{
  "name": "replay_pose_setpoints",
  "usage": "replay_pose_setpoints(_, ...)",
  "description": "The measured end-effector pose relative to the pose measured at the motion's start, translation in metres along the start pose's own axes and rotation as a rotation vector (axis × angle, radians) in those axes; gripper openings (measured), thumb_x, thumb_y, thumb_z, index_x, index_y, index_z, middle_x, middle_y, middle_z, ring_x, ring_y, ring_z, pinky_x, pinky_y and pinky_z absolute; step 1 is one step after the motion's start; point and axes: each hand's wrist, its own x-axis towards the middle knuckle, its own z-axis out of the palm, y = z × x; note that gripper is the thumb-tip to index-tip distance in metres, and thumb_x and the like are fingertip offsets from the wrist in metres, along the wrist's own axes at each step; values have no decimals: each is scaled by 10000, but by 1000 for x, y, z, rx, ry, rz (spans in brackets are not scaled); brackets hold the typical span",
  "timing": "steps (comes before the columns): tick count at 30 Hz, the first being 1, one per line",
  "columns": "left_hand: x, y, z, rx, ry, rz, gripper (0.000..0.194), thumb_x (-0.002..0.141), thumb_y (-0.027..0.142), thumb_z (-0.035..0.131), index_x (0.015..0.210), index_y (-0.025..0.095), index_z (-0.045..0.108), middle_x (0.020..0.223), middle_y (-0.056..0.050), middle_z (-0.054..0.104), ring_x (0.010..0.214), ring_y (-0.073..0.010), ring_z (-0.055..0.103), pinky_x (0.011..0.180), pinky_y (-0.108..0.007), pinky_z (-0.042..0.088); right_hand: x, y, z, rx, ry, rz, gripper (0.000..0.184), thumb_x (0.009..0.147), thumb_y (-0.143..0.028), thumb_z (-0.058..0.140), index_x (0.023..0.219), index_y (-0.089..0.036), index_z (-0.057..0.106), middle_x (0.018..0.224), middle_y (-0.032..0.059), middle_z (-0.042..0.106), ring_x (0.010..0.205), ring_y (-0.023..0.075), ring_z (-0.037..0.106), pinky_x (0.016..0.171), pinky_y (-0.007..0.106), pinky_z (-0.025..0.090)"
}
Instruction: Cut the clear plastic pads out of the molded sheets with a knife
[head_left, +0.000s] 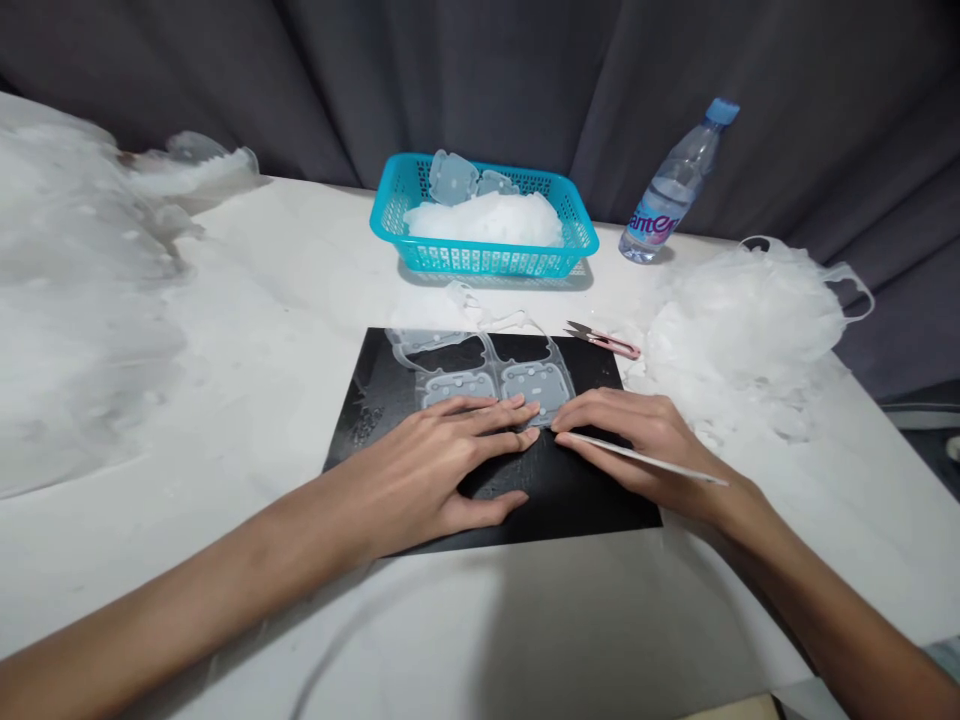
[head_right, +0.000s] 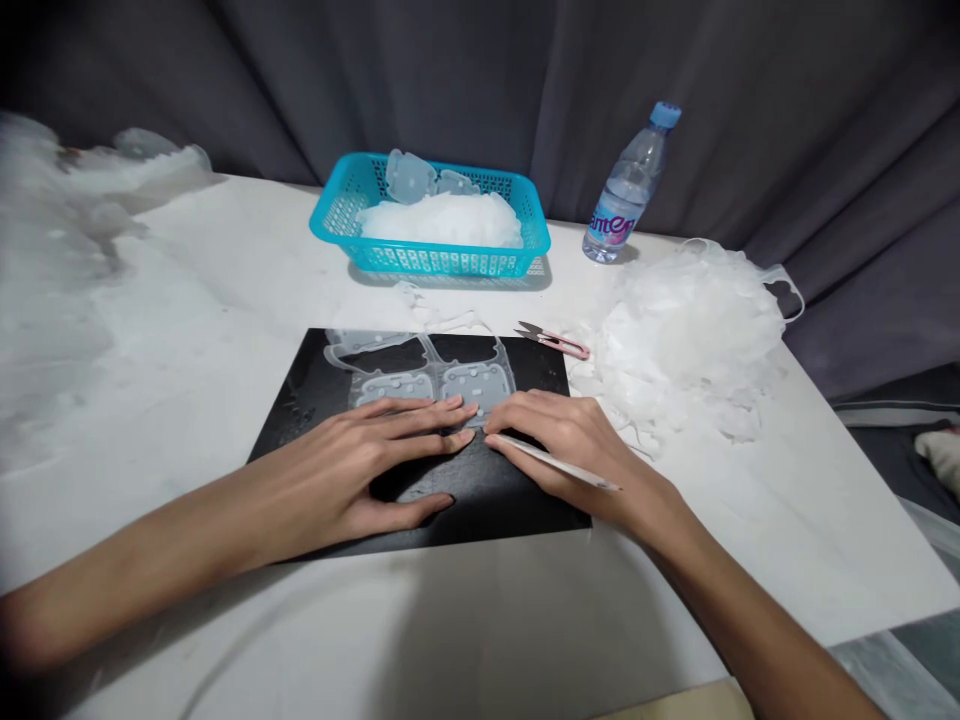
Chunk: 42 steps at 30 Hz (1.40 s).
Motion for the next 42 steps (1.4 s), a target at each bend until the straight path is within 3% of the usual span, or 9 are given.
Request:
replay_pose_setpoints(11,0,-2,1,-13,4,-9,477,974,487,612,1380,241,664,1593,-48,487,1401,-320,555,1160,-489,445,5,0,9,-288,-12,-134,135,1039,-202,560,1089,-188,684,1031,71,781,947,198,717,803,302,561)
replay_pose_setpoints(17,0,0,-1,-20,-34,-43,463,983,484,592,1384,264,664,1612,-28,467,1394,-301,560,1166,-446,431,2,2,10,-476,39,-273,128,1033,-165,562,1064,-142,684,1019,69,772,906,191,712,658,290,520)
replay_pose_setpoints(26,-5,-4,-6,-121,-29,-69,399,1025,406,547,1405,331,640,1651,-27,424,1450,-286,493,1192,-430,384,5,-4,22,-658,41,-309,299,1041,-161,537,1297,-39,630,1166,166,735,1016,264,675,848,378,577)
replay_pose_setpoints(28,-9,6,-8,-174,70,-112,331,1041,353,512,1304,284,701,1545,-70,559,1371,-273,567,1150,-407,417,7,-4,24,-657,65,-311,275,1033,-170,554,1260,-49,652,1126,159,738,974,264,663,824,384,578)
replay_pose_setpoints(30,-10,20,-7,-274,182,-252,315,1058,354,464,1122,212,738,1210,-95,745,1119,-239,696,1011,-362,502,8,-4,27,-637,109,-298,258,1021,-181,582,1230,-55,666,1098,153,737,944,261,646,813,387,574)
replay_pose_setpoints(33,-7,38,0,-576,113,-550,427,1041,511,458,893,193,704,761,-29,713,674,-171,661,642,-274,517,10,-9,32,-562,210,-263,260,1007,-174,607,1237,-67,662,1089,153,729,946,253,624,829,381,567)
replay_pose_setpoints(35,-1,42,6,-871,98,-674,511,1019,605,431,920,184,703,727,-21,692,547,-146,595,495,-247,471,11,-14,36,-508,268,-232,248,1011,-164,594,1236,-85,662,1072,151,725,944,246,619,831,373,565)
replay_pose_setpoints(37,4,40,10,-1084,171,-694,533,972,646,494,928,159,706,804,-52,710,599,-160,630,472,-236,501,12,-20,40,-481,296,-206,222,1016,-153,576,1211,-103,670,1048,143,725,921,238,620,815,365,561)
replay_pose_setpoints(42,5,30,12,-1183,334,-649,398,909,536,664,889,140,701,821,-42,713,525,-114,615,458,-203,511,13,-31,53,-487,296,-184,182,1019,-148,555,1145,-122,683,1010,128,726,869,229,631,771,358,540)
